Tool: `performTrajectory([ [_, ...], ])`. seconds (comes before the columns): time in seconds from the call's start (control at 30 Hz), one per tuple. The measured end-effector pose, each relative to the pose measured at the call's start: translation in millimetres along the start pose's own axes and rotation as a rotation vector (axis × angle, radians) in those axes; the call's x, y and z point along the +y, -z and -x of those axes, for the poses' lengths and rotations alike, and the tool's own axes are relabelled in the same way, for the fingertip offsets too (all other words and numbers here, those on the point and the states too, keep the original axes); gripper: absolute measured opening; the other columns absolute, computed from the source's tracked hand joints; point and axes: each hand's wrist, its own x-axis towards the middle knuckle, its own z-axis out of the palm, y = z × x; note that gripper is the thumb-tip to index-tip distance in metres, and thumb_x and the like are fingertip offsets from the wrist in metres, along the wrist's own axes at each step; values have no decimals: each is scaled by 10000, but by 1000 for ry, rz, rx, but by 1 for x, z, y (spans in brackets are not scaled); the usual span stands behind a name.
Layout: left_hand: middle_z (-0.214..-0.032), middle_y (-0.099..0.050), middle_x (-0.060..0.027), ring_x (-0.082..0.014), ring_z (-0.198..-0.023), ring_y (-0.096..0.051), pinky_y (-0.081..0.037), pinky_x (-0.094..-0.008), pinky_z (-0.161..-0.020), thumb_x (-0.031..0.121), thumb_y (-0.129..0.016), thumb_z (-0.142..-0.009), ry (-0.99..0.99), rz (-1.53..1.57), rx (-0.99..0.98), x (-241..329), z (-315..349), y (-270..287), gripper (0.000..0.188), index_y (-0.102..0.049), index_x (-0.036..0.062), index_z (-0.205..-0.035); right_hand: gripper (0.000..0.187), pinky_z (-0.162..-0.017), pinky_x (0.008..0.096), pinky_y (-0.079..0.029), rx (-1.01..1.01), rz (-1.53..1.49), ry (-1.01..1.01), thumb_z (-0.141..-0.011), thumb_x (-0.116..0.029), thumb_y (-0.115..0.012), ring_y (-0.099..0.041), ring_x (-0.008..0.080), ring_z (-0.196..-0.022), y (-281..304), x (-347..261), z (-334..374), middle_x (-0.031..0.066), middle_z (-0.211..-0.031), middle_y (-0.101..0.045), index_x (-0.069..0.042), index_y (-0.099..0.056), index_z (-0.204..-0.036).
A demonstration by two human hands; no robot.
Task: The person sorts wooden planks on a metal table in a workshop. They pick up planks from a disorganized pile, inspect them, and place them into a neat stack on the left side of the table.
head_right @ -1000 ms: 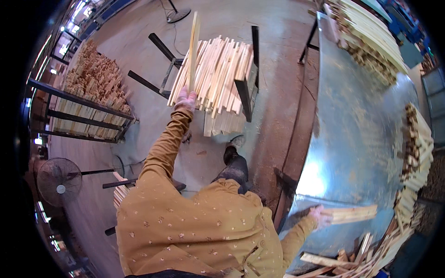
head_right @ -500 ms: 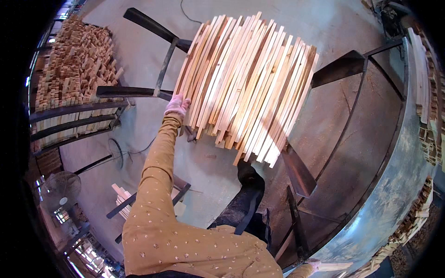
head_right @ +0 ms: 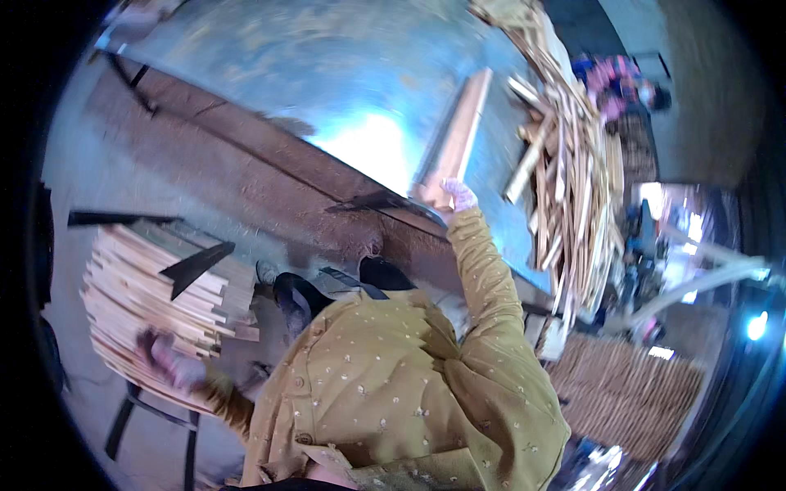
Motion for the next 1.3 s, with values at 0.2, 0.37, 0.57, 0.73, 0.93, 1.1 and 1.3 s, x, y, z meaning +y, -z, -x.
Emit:
performTrajectory([
  [0.2,-1128,-610,-184,-283,-955,-638,-574,-383,-802,262,-526,-979,914,1057,-1353,219,154,-267,502,-415,23,-1406,742,-1024,523,-472,-478,-648,-73,-727,-43,-649,-581,414,-1105,8,-42,72,251,-1259,-530,99,-343,-1388],
  [0.37,-1049,-665,-134,-308,-931,-662,-555,-490,-853,211,-655,-910,1317,830,-1557,294,304,-394,330,-585,34,-1181,664,-940,435,-535,-199,-321,-85,-774,-45,-663,-650,307,-1007,107,-40,66,181,-1098,-631,82,-414,-1376],
  [0.57,-1042,-651,-118,-300,-955,-635,-553,-468,-812,161,-692,-894,968,486,-1477,265,382,-439,279,-606,56,-1138,533,-827,305,-508,30,554,104,-887,-218,-657,-628,206,-953,162,-57,50,119,-1108,-664,6,-514,-1349],
  [0.73,-1292,-584,-186,-372,-1168,-560,-410,-534,-1041,498,-339,-1022,1387,607,-1368,330,354,-432,590,-473,26,-1350,473,-950,348,-504,86,321,102,-930,-273,-624,-614,261,-1098,186,-28,13,148,-1118,-666,19,-539,-1292],
  [0.93,-1318,-559,-209,-390,-1197,-542,-410,-554,-1050,488,-473,-976,1536,929,-1480,326,312,-424,634,-418,26,-1406,443,-691,415,-600,-173,-371,-236,-906,-173,-599,-703,284,-817,177,-85,3,197,-1030,-680,25,-531,-1296],
  [1.1,-1279,-585,-170,-322,-1184,-549,-433,-449,-1023,477,-642,-896,1348,616,-1619,311,304,-451,708,-440,16,-1393,468,-574,308,-522,9,-6,-119,-929,-212,-633,-618,185,-658,162,-84,-14,93,-848,-659,-23,-501,-1337],
  [1.3,-1293,-590,-226,-354,-1141,-597,-458,-387,-983,357,-647,-910,251,-166,-1557,298,291,-477,716,-360,25,-1476,469,-571,270,-484,263,400,4,-960,-277,-602,-571,129,-651,116,-103,-16,35,-767,-613,-92,-482,-1373],
])
